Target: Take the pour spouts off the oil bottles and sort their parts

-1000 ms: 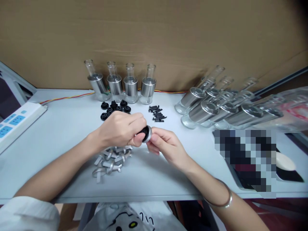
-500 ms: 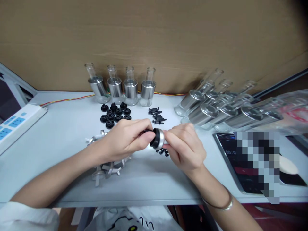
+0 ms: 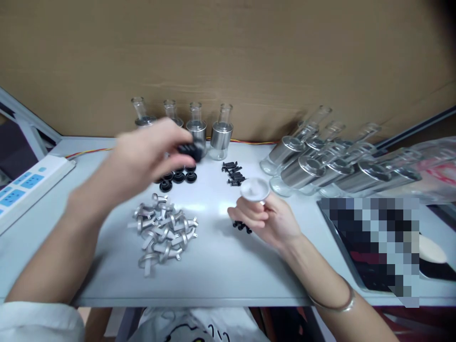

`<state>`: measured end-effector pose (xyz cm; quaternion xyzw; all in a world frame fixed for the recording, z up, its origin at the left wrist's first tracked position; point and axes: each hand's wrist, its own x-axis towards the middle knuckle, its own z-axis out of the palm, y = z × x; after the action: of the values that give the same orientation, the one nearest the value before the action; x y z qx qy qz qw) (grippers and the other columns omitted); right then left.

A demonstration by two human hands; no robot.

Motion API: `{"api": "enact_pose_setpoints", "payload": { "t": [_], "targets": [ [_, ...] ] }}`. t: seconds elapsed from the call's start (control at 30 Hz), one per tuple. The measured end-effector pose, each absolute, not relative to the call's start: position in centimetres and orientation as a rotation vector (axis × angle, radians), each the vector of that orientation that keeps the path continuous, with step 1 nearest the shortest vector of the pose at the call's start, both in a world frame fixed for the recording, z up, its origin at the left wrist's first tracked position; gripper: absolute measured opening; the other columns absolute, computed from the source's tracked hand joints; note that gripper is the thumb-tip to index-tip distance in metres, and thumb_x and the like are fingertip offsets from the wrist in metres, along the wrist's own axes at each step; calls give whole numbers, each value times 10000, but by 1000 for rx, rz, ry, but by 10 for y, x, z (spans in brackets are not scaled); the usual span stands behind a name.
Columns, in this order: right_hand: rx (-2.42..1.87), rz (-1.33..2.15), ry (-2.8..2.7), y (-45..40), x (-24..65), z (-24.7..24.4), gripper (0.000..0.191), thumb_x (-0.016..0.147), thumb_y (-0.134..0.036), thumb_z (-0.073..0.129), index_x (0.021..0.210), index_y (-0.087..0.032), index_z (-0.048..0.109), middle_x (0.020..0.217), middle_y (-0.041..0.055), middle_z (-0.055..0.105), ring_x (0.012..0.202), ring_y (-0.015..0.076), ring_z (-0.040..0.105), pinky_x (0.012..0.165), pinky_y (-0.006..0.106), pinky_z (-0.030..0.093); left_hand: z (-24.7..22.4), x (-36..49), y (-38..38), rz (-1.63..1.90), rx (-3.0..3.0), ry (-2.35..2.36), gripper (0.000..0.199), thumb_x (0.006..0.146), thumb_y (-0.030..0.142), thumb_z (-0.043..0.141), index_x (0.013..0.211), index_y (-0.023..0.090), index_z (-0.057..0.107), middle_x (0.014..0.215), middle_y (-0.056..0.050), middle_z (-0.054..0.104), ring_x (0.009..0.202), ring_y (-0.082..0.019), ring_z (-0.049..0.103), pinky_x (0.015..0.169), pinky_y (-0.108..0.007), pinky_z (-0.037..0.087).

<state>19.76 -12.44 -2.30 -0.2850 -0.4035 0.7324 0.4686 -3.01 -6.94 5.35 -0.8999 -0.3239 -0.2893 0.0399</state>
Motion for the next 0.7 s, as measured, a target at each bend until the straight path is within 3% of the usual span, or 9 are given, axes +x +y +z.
{"api": "enact_pose_setpoints", "payload": {
  "t": [0.07, 0.2, 0.3, 0.47, 0.7],
  "targets": [
    [-754, 1642, -925, -122, 199, -22, 380, 805, -363, 610, 551, -183, 393, 467, -77, 257, 436, 61, 262, 521, 239, 297, 60, -49, -59, -882, -2601, -1271, 349, 925, 467, 472, 1016, 153, 596, 869, -16, 625, 741, -119, 561, 692, -225, 427],
    [-856, 1447, -930, -116, 200, -30, 318, 797, -442, 650, 666, -185, 515, 569, -43, 403, 547, 86, 364, 554, 234, 315, 45, -72, -30, -344, -2750, -1431, 342, 918, 412, 455, 1039, 143, 627, 905, -39, 650, 757, -145, 580, 735, -262, 441],
    [-935, 1386, -1005, -114, 198, -39, 328, 787, -506, 646, 738, -187, 587, 662, -21, 482, 614, 93, 406, 596, 238, 337, 20, -74, -10, -90, -2897, -1418, 268, 872, 348, 478, 998, 198, 661, 974, -41, 658, 809, -179, 615, 700, -254, 449],
    [-1061, 1344, -1032, -113, 199, -45, 321, 799, -510, 613, 778, -190, 604, 723, -12, 517, 651, 99, 434, 627, 247, 362, 1, -62, -3, 52, -2965, -1374, 278, 849, 313, 482, 1017, 197, 670, 934, -42, 648, 784, -179, 616, 692, -243, 440],
    [-1249, 1092, -1431, -124, 191, -38, 181, 841, -349, 555, 885, -192, 634, 768, 11, 642, 639, 117, 525, 642, 271, 408, -9, -50, -7, 59, -2972, -1425, 357, 872, 336, 421, 1102, 182, 646, 980, -75, 638, 844, -208, 618, 730, -267, 442]
  ]
}}
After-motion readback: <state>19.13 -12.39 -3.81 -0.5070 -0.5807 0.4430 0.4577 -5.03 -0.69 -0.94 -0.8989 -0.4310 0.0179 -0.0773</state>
